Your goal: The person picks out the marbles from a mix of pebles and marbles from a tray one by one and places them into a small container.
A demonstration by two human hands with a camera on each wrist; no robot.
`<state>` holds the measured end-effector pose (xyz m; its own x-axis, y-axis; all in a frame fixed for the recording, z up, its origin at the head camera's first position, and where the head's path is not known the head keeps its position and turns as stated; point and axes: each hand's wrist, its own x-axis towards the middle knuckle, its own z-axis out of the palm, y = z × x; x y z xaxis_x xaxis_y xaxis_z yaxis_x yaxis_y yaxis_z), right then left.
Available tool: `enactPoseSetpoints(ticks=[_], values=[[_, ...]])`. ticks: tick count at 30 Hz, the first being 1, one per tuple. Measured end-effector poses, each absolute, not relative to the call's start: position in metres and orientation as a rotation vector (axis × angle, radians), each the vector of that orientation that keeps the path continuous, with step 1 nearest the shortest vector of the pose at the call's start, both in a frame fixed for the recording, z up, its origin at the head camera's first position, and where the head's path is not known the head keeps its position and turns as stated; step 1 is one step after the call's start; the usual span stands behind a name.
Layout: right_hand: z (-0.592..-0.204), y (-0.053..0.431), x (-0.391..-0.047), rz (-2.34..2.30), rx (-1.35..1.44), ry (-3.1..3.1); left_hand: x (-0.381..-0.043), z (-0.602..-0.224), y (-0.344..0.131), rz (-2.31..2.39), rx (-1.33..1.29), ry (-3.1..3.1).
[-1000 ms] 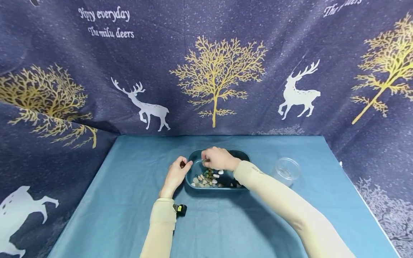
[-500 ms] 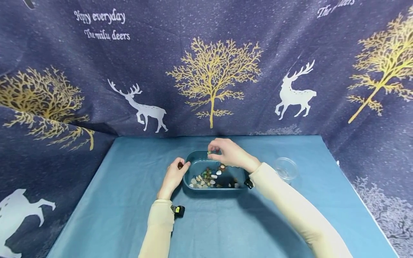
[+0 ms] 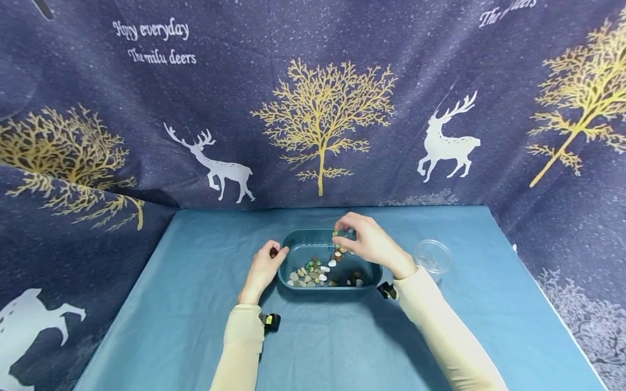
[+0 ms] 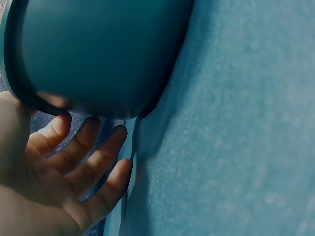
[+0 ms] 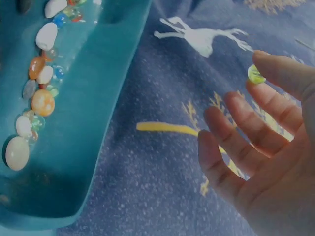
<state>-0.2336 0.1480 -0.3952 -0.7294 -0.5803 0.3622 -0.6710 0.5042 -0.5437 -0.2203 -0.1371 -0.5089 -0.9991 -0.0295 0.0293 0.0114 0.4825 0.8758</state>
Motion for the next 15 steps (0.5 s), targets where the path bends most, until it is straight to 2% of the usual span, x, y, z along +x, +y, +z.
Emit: enactPoseSetpoints(ticks=[15], values=[[-0.395,0.196,-0.220,1.166,0.701,-2.500,-0.220,-0.508,-0.137,-1.601,-0.006,-2.649]])
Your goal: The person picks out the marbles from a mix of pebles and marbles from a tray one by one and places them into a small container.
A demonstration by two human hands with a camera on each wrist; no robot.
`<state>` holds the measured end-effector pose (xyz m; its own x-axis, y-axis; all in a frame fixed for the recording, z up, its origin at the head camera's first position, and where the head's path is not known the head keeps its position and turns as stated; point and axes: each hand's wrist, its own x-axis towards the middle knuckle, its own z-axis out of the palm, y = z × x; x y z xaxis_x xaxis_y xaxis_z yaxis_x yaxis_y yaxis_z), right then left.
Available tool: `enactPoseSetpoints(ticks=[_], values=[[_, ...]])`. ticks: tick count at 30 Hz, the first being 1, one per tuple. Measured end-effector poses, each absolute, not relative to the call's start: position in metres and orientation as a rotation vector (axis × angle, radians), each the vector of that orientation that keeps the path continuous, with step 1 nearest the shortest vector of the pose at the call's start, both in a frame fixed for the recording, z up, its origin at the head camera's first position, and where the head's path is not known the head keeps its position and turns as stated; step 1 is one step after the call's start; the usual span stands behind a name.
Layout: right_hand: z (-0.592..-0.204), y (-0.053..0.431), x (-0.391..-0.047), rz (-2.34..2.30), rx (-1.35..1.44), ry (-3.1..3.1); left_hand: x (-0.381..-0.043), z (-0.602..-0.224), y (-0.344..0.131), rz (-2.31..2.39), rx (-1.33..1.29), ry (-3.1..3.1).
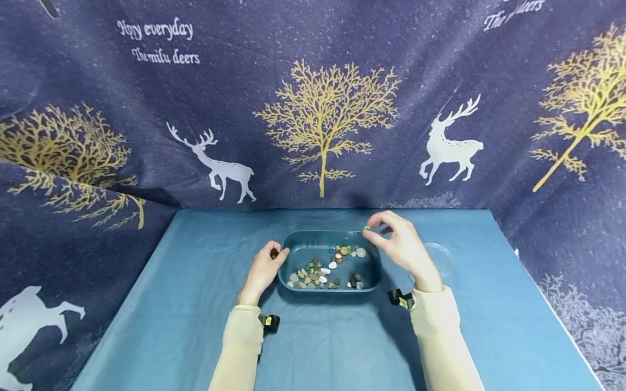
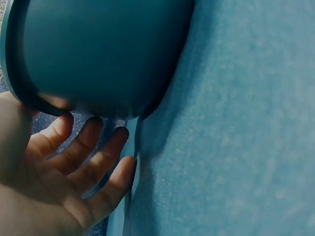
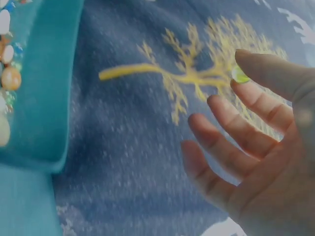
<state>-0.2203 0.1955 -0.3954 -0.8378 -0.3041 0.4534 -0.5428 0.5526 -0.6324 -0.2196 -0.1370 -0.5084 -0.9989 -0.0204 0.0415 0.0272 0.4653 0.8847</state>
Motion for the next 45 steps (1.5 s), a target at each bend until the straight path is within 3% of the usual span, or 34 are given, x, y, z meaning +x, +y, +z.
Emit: enactPoseSetpoints(ticks=[8,27,45], values=[[-0.396,0.225,-0.207,1.289,0.463,-2.506,-0.217,-0.508,-0.137,-1.585,-0.019,-2.667],[-0.415,0.287,-0.201,1.019,0.152,-2.592,-0.217,-0.506,-0.138,-1.611,0.004,-2.662],[-0.433,0.318,-0.201,0.890,0.189,-2.907,-0.215,-0.506,-0.139,-1.615,-0.045,-2.646]])
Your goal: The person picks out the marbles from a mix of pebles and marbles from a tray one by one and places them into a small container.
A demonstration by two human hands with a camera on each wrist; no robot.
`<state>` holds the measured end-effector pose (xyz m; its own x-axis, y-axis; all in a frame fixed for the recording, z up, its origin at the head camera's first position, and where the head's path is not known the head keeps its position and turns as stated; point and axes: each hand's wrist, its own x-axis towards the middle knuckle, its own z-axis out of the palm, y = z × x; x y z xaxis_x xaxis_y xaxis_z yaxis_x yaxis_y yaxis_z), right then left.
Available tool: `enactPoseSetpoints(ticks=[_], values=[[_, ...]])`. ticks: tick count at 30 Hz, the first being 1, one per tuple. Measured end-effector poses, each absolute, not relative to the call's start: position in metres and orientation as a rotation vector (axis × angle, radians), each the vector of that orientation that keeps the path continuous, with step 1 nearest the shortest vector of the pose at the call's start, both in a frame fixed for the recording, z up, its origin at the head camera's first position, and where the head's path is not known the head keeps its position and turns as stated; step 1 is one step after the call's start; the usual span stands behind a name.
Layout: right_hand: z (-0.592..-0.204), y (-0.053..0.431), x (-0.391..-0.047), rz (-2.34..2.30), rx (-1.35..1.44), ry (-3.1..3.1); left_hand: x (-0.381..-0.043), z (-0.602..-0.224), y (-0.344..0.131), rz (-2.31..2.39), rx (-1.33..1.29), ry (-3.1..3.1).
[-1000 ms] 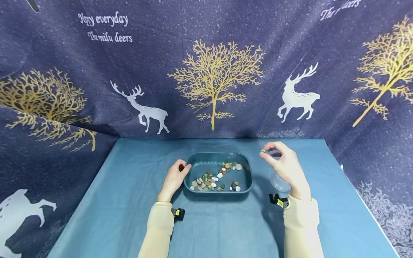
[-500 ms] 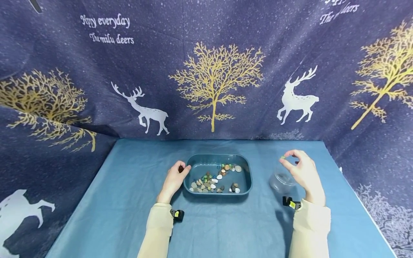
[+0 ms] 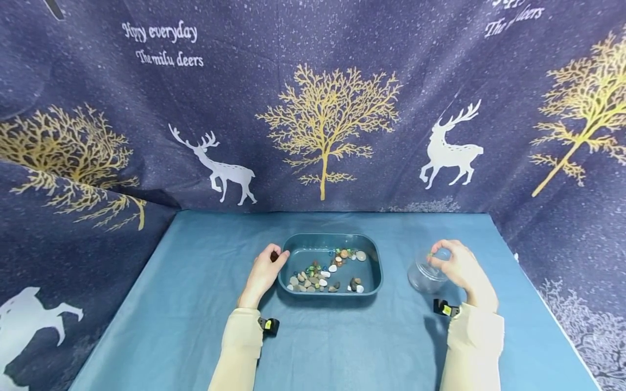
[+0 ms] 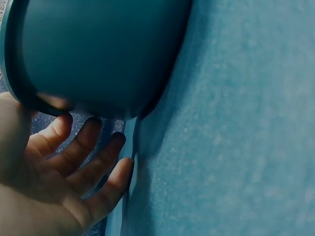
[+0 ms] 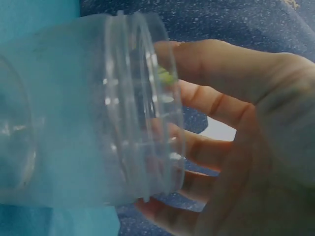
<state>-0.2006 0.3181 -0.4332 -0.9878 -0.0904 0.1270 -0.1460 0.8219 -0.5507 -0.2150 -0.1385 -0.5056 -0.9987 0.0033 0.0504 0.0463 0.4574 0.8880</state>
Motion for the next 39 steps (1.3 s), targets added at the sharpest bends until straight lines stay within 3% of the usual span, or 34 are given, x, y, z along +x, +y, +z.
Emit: enactPoseSetpoints(ticks=[19,39], values=[[-0.451,0.320,-0.207,0.852,0.135,-3.089,-0.215,-0.505,-0.138,-1.621,-0.037,-2.647],[-0.437,0.319,-0.199,0.919,0.101,-3.049,-0.216,-0.507,-0.138,-1.625,-0.035,-2.636]])
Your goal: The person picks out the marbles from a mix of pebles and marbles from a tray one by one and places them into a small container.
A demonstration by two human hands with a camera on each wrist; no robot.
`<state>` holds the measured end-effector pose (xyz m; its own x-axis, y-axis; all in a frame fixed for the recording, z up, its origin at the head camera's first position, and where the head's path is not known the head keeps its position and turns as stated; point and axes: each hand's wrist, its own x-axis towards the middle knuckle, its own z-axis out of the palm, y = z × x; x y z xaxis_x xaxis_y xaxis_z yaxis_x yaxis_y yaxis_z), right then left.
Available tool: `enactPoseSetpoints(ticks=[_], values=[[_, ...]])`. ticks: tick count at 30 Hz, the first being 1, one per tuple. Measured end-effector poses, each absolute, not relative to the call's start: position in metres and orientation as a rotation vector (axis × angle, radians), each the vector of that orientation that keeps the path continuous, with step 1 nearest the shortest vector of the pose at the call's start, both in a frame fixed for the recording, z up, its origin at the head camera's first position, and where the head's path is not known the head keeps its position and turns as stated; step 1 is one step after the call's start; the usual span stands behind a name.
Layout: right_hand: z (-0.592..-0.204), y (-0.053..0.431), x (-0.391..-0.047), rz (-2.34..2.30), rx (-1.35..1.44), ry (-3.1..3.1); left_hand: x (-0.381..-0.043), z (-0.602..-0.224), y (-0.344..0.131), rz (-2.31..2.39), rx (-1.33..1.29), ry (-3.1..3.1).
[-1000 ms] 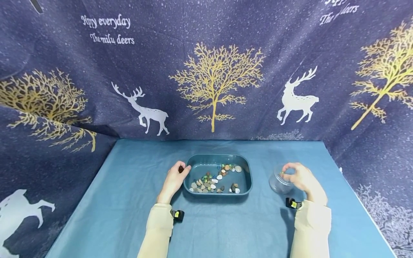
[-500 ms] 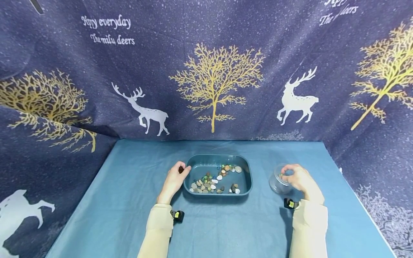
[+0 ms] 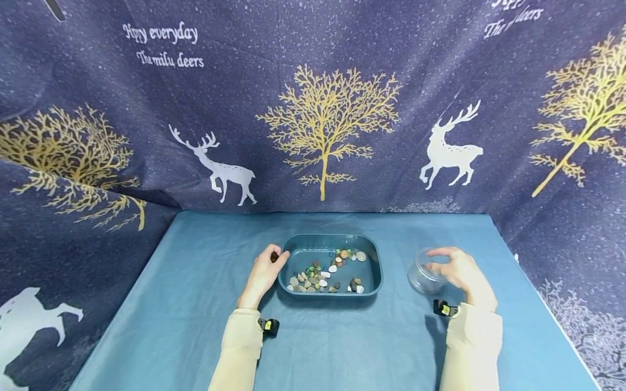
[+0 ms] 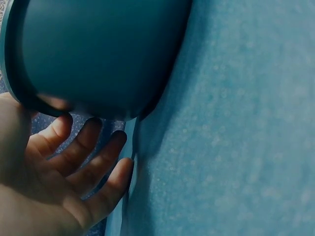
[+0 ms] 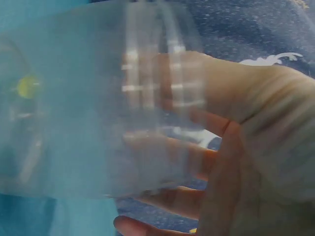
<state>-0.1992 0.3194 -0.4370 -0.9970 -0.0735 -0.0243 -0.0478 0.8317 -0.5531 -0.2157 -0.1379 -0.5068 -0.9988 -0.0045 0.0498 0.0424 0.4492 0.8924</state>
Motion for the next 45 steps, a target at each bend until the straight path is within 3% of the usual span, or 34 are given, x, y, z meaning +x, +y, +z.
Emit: enactPoseSetpoints(ticks=[16,31,45], values=[[-0.409,0.285,-0.193,-0.942,-0.379,3.216,-0.215,-0.507,-0.138,-1.621,-0.039,-2.633],[-0.426,0.202,-0.217,-0.999,-0.819,3.209,-0.216,-0.509,-0.137,-1.626,-0.039,-2.617],[-0.436,0.137,-0.223,-0.843,-0.937,2.916,-0.216,-0.510,-0.138,-1.640,-0.037,-2.619]])
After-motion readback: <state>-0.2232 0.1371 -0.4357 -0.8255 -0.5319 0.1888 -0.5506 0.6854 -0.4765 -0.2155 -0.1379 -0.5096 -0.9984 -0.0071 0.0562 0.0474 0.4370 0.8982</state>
